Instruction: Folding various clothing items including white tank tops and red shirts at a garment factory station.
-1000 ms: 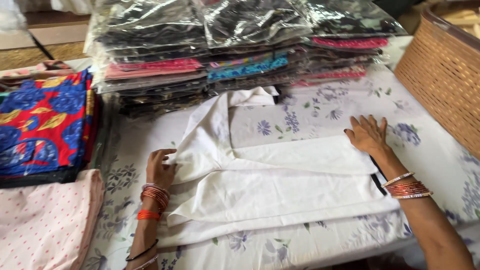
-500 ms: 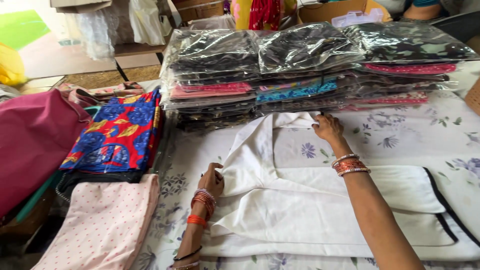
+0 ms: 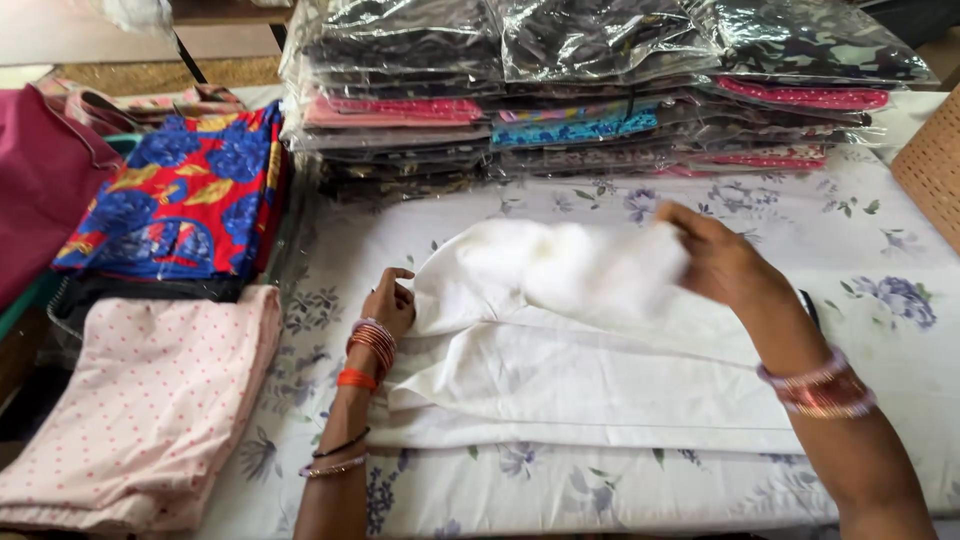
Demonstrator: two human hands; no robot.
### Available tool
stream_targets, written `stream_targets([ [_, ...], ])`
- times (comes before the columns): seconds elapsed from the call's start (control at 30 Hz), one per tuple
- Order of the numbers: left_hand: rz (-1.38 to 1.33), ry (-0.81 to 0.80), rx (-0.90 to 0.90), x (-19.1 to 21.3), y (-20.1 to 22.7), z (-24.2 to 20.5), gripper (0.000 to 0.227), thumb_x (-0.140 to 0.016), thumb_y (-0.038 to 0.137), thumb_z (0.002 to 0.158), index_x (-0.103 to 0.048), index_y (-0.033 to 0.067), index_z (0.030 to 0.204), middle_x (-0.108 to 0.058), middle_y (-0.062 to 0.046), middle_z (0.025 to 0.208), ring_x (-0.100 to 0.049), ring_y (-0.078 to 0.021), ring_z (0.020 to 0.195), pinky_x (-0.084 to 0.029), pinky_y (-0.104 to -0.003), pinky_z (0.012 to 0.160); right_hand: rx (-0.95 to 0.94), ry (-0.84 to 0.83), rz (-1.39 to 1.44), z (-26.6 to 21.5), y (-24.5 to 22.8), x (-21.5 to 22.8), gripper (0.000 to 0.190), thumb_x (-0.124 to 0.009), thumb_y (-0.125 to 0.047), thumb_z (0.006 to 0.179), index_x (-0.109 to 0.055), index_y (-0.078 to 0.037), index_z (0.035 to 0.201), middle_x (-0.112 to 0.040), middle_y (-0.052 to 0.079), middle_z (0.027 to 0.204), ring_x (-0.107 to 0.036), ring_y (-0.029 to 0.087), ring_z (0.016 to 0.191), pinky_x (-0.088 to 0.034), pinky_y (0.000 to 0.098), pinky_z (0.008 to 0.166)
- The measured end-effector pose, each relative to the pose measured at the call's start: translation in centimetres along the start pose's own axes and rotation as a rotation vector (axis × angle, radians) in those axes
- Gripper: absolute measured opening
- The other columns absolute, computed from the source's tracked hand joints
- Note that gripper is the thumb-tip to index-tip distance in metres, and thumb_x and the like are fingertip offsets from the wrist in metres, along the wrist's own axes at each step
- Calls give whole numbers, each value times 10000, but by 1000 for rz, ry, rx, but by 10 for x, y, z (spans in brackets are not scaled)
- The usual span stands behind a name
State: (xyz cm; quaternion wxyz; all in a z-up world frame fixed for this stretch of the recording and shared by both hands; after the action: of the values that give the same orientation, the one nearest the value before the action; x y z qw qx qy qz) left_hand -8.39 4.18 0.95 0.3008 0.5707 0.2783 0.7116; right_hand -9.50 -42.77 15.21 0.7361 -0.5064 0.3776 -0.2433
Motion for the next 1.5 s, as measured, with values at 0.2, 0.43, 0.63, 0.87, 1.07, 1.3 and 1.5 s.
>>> stream_targets([
  [0.2,38,-59,49,1,3,2,340,-842,190,795,-703,98,1092,-756,-86,932,-717,-222,816,-587,-358,771,-183,-330,33,-62,12,-36,307,-587,-261,1074,-569,27,1178,-647,80,991,-621,131,910,-516,286,777],
  [0.43,103,-81,49,3,8,0,301,-825,233,817,-726,96,1066,-768,-89,905,-722,-226,780,-591,-371,756,-327,-379,-322,-57,44,-40,313,-566,-315,1062,-599,-3,1070,-573,-15,926,-528,71,888,-455,267,795],
  [0.63,148,-45,4,-11,3,1,207,-774,217,869,-725,85,1021,-767,-96,939,-737,-251,789,-599,-369,759,-562,-506,-1059,-55,51,-78,350,-487,-354,1015,-681,-88,1134,-772,10,988,-689,123,904,-544,309,829],
  [0.87,313,51,-225,-7,92,-37,198,-635,186,988,-697,106,1158,-677,-168,1210,-652,-372,1084,-541,-453,906,-102,-61,-1152,3,81,-60,427,-491,-208,1043,-488,-121,1461,-651,120,1359,-644,241,1234,-500,379,1053],
  [1.07,542,-240,-571,-73,72,-35,575,-439,443,1009,-380,240,1544,-290,-92,1640,-187,-360,1528,-180,-613,1191,-115,-279,-1539,51,165,-86,771,-309,-570,1038,-143,-85,1614,-166,150,1680,-121,297,1555,-85,492,1244],
  [1.3,973,-393,-61,-33,69,-23,639,-183,669,977,-118,488,1587,-33,35,1701,-55,-313,1539,-38,-671,1173,-287,-286,-1643,19,147,-28,808,-216,-622,1025,-88,-99,1627,-52,114,1717,-10,255,1581,29,516,1249],
  [1.5,775,-206,48,-16,14,-11,609,-193,637,989,-181,468,1574,-101,9,1686,-80,-263,1541,-22,-666,1191,-312,125,-2040,-120,90,165,716,-258,-532,1057,-140,-119,1630,-101,76,1708,-59,227,1579,-3,595,1213],
])
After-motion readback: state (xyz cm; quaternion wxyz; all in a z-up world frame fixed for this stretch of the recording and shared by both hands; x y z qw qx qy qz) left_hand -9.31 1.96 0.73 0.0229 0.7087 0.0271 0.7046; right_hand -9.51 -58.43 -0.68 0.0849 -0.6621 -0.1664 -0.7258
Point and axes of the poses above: each hand's wrist, its own z-axis towards the middle knuckle, its own x-axis out of the back of the hand, y = z × x, the point moved 4 cm from there along z, towards the middle knuckle
